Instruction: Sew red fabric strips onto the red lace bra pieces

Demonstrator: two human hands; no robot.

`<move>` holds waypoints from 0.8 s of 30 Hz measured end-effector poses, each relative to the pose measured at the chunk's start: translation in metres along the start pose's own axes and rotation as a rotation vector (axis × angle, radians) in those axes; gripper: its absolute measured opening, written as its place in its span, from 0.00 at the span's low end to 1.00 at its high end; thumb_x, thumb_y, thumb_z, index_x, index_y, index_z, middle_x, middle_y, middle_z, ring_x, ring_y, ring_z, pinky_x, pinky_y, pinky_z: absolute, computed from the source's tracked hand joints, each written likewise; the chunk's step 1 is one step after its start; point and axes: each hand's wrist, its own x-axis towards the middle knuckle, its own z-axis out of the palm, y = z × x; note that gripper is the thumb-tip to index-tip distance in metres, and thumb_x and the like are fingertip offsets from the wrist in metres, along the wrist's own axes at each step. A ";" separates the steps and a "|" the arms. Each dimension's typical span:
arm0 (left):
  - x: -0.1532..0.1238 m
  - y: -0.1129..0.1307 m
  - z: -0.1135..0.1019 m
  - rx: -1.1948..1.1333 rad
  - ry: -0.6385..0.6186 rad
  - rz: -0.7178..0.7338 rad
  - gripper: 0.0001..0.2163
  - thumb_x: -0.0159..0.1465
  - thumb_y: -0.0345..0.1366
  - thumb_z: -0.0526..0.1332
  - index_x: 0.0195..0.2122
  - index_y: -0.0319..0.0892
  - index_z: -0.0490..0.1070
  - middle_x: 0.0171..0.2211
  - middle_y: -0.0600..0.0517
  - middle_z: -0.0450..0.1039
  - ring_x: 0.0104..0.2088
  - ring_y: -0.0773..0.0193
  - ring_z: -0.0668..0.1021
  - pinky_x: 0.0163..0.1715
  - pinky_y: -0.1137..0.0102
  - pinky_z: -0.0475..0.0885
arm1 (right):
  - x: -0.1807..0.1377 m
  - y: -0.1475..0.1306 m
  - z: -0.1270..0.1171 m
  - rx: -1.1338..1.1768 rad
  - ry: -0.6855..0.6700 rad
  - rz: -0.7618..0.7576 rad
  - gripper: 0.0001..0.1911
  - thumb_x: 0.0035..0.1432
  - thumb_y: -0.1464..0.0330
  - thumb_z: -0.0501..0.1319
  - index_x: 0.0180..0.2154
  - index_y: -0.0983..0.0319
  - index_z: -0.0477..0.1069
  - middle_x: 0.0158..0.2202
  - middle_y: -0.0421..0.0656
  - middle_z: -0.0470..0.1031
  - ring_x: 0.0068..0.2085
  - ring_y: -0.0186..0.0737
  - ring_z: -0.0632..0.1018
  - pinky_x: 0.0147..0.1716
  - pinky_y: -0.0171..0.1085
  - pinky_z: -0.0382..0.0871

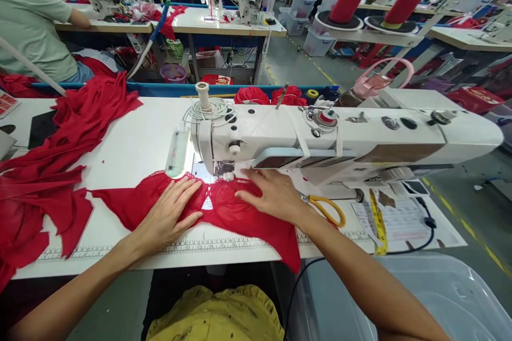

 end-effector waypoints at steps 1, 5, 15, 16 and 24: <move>0.002 0.001 -0.003 -0.017 0.009 0.003 0.28 0.70 0.44 0.56 0.68 0.42 0.53 0.64 0.42 0.64 0.67 0.50 0.62 0.66 0.47 0.59 | 0.002 0.007 -0.003 -0.050 -0.051 0.087 0.27 0.65 0.48 0.56 0.57 0.57 0.72 0.50 0.50 0.78 0.49 0.53 0.79 0.46 0.46 0.72; 0.011 0.003 -0.014 -0.041 0.086 0.003 0.21 0.71 0.38 0.56 0.63 0.39 0.60 0.59 0.41 0.69 0.63 0.49 0.67 0.64 0.48 0.63 | 0.008 0.026 -0.012 -0.224 -0.268 0.271 0.27 0.71 0.53 0.47 0.38 0.62 0.78 0.31 0.50 0.80 0.36 0.53 0.81 0.34 0.42 0.70; 0.019 0.009 -0.013 -0.048 0.288 0.110 0.09 0.70 0.26 0.54 0.48 0.36 0.72 0.48 0.43 0.77 0.52 0.57 0.77 0.58 0.55 0.73 | -0.005 -0.027 0.020 0.038 0.200 -0.513 0.19 0.67 0.77 0.50 0.53 0.61 0.73 0.52 0.47 0.77 0.53 0.44 0.75 0.53 0.43 0.69; 0.019 0.010 -0.012 -0.033 0.303 0.096 0.09 0.70 0.26 0.54 0.48 0.36 0.72 0.47 0.42 0.77 0.51 0.57 0.77 0.57 0.55 0.74 | -0.002 -0.032 0.023 0.068 0.195 -0.554 0.18 0.67 0.77 0.50 0.53 0.62 0.73 0.53 0.47 0.77 0.53 0.43 0.75 0.53 0.43 0.69; 0.006 0.020 0.009 0.035 0.215 0.169 0.13 0.69 0.26 0.56 0.54 0.34 0.69 0.52 0.40 0.75 0.56 0.53 0.75 0.61 0.52 0.70 | 0.020 -0.040 0.038 0.089 0.135 -0.570 0.16 0.67 0.76 0.52 0.52 0.64 0.72 0.52 0.50 0.76 0.52 0.44 0.75 0.46 0.42 0.71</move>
